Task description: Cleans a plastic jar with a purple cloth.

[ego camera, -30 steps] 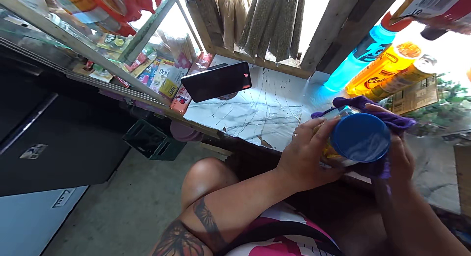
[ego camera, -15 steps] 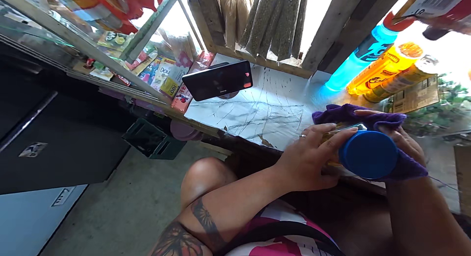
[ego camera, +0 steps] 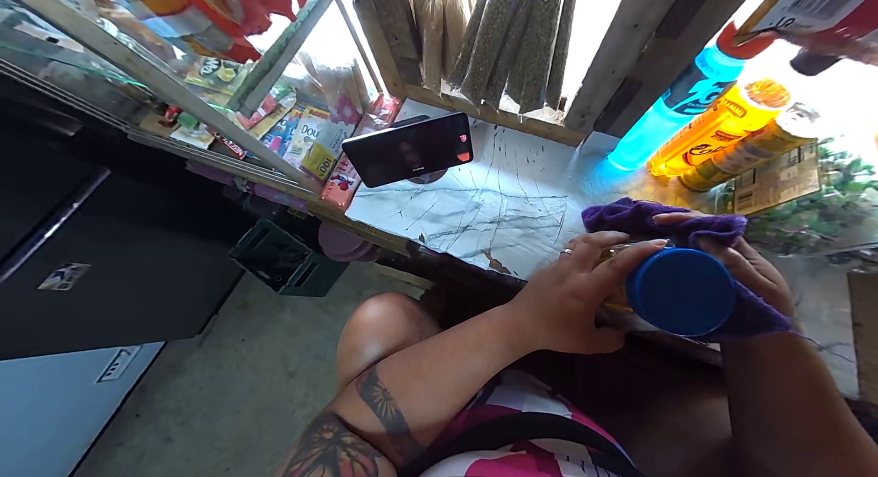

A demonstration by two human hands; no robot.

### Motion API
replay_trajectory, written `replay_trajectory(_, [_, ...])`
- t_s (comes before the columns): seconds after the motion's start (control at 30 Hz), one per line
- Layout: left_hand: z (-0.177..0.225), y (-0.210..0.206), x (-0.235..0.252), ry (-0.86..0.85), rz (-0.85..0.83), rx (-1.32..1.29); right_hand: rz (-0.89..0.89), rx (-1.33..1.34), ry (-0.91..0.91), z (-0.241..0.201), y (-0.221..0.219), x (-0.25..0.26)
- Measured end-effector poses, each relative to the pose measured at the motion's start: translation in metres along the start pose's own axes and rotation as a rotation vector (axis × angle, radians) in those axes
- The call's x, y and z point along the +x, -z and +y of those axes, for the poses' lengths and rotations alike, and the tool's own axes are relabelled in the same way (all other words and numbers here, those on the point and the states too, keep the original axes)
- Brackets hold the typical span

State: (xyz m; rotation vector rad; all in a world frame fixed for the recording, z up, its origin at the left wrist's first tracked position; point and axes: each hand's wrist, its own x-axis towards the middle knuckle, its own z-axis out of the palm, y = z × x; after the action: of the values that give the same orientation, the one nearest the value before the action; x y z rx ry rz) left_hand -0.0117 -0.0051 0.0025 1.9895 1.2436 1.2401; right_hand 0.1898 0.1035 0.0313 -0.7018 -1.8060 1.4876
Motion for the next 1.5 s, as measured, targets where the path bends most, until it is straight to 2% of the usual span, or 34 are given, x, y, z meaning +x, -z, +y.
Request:
replay_trajectory(0.27, [-0.003,0.004,0.004,0.002,-0.036,-0.044,0.038,0.024,0.001,0.004,-0.003,0.002])
replay_trajectory(0.53, [-0.002,0.028,0.014,0.108,-0.058,0.004,0.238,0.105,-0.033,0.009,-0.014,0.003])
replay_trajectory(0.67, [-0.007,0.035,0.015,0.226,0.054,0.03,0.51,0.061,-0.286,-0.035,-0.045,0.01])
replay_trajectory(0.7, [-0.009,0.034,0.014,0.252,0.097,0.028,0.517,0.046,-0.266,-0.031,-0.046,0.009])
replay_trajectory(0.77, [-0.011,0.032,0.013,0.297,0.152,0.015,0.427,0.053,-0.107,-0.002,-0.039,0.002])
replay_trajectory(0.8, [-0.011,0.032,0.013,0.31,0.166,0.011,0.407,0.032,-0.083,0.005,-0.038,0.001])
replay_trajectory(0.9, [-0.011,0.032,0.012,0.307,0.146,-0.026,0.452,-0.013,-0.101,0.007,-0.045,-0.001])
replay_trajectory(1.03, [-0.011,0.027,0.01,0.24,0.099,-0.065,0.413,-0.042,-0.08,0.007,-0.053,-0.009])
replay_trajectory(1.2, [-0.012,0.017,0.008,0.17,0.137,-0.035,0.339,-0.116,0.083,0.012,-0.062,-0.019])
replay_trajectory(1.3, [-0.012,0.016,0.008,0.14,0.123,-0.032,0.366,-0.129,0.045,0.011,-0.059,-0.019])
replay_trajectory(1.5, [-0.008,0.016,0.009,0.078,0.03,-0.023,0.231,-0.044,0.102,0.017,-0.035,-0.013])
